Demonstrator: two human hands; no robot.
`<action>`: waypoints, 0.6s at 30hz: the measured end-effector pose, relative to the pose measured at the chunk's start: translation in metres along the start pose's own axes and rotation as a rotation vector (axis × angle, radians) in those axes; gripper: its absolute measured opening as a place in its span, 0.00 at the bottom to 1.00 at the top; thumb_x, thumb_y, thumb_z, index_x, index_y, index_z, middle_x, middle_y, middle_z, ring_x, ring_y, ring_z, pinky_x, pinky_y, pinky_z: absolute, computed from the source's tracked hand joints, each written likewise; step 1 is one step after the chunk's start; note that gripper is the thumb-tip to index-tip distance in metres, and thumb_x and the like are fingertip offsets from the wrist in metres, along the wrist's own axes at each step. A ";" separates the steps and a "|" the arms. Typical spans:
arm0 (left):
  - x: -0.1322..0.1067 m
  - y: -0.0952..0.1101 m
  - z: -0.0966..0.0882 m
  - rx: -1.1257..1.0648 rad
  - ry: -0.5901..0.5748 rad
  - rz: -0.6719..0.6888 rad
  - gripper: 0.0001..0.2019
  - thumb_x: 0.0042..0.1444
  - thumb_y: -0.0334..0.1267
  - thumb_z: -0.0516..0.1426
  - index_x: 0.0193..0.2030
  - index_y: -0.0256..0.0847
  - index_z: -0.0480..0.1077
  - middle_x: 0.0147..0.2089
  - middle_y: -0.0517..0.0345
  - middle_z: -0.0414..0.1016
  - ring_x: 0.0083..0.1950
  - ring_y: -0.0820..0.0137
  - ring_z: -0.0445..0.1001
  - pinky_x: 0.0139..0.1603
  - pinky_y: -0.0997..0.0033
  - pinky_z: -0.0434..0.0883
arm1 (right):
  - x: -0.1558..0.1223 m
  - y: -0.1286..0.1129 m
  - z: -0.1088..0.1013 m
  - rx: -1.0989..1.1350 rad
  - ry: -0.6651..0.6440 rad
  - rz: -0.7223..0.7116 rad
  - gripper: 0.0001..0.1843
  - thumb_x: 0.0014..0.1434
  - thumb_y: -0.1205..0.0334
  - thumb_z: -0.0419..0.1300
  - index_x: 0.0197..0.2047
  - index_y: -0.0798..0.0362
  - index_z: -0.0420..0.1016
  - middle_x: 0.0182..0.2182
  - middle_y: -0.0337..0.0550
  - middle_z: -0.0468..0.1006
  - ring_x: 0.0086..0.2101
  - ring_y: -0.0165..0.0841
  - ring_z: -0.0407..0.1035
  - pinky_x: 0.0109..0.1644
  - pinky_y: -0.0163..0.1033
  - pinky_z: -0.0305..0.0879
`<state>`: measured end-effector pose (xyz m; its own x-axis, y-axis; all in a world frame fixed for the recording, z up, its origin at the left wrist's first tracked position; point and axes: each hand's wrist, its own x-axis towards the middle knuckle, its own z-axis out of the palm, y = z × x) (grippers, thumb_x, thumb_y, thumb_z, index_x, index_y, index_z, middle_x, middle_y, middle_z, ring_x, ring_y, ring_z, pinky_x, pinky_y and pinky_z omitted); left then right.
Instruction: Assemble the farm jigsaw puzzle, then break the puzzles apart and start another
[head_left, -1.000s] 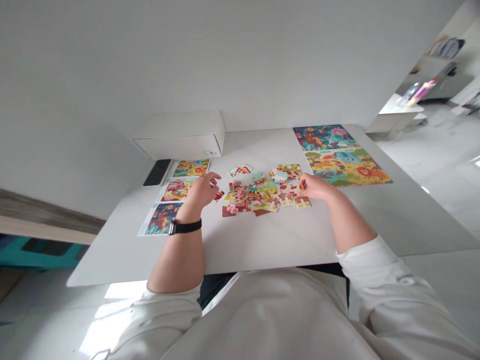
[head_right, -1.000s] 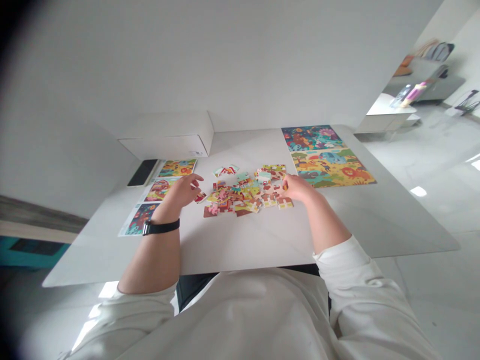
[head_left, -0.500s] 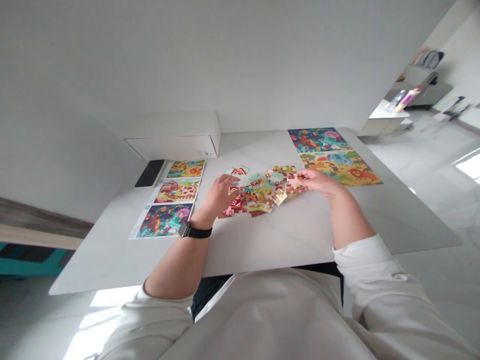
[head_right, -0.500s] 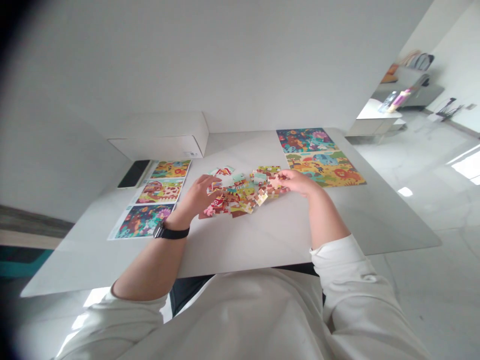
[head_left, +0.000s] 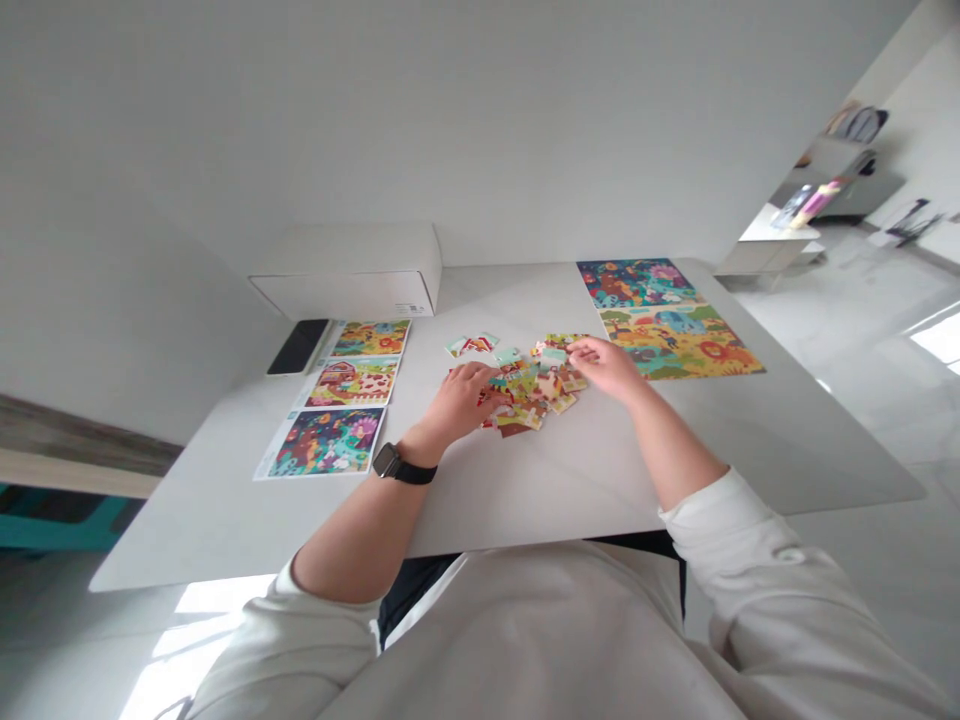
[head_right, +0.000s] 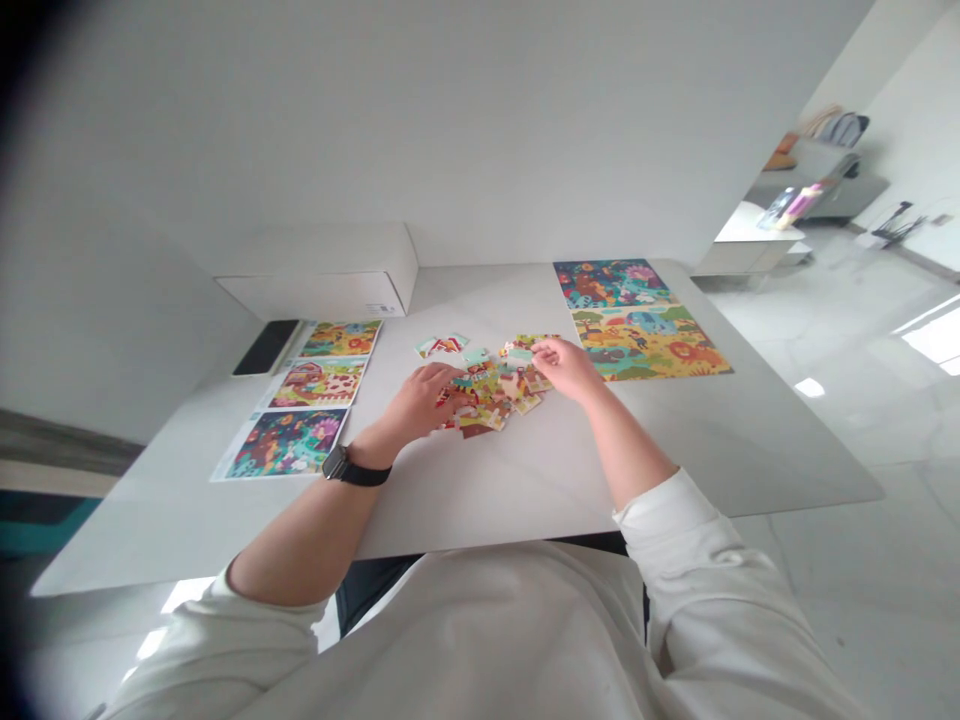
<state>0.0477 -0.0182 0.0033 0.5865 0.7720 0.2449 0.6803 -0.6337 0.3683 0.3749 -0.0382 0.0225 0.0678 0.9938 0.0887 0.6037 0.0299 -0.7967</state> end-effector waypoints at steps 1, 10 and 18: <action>-0.001 -0.003 0.000 0.029 0.005 -0.032 0.22 0.66 0.44 0.61 0.65 0.46 0.73 0.65 0.45 0.75 0.69 0.51 0.71 0.72 0.47 0.67 | 0.003 0.004 0.002 -0.127 0.098 -0.005 0.15 0.65 0.57 0.63 0.53 0.51 0.81 0.51 0.53 0.85 0.52 0.45 0.78 0.63 0.53 0.73; 0.002 -0.024 0.003 0.088 0.055 -0.203 0.19 0.70 0.42 0.56 0.65 0.42 0.72 0.67 0.40 0.74 0.70 0.51 0.72 0.72 0.47 0.67 | 0.060 0.025 -0.006 -0.445 -0.028 -0.047 0.28 0.63 0.63 0.67 0.66 0.51 0.77 0.62 0.56 0.80 0.63 0.48 0.73 0.71 0.53 0.65; 0.001 -0.029 -0.002 0.042 0.110 -0.205 0.20 0.70 0.43 0.56 0.66 0.44 0.72 0.66 0.42 0.75 0.69 0.52 0.72 0.72 0.47 0.68 | 0.086 0.023 -0.025 -0.599 -0.246 0.011 0.18 0.52 0.59 0.75 0.46 0.51 0.85 0.45 0.49 0.87 0.45 0.43 0.80 0.51 0.40 0.72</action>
<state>0.0277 0.0011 -0.0049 0.3843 0.8841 0.2658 0.7993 -0.4627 0.3834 0.4141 0.0452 0.0270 -0.0641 0.9914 -0.1138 0.9475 0.0247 -0.3187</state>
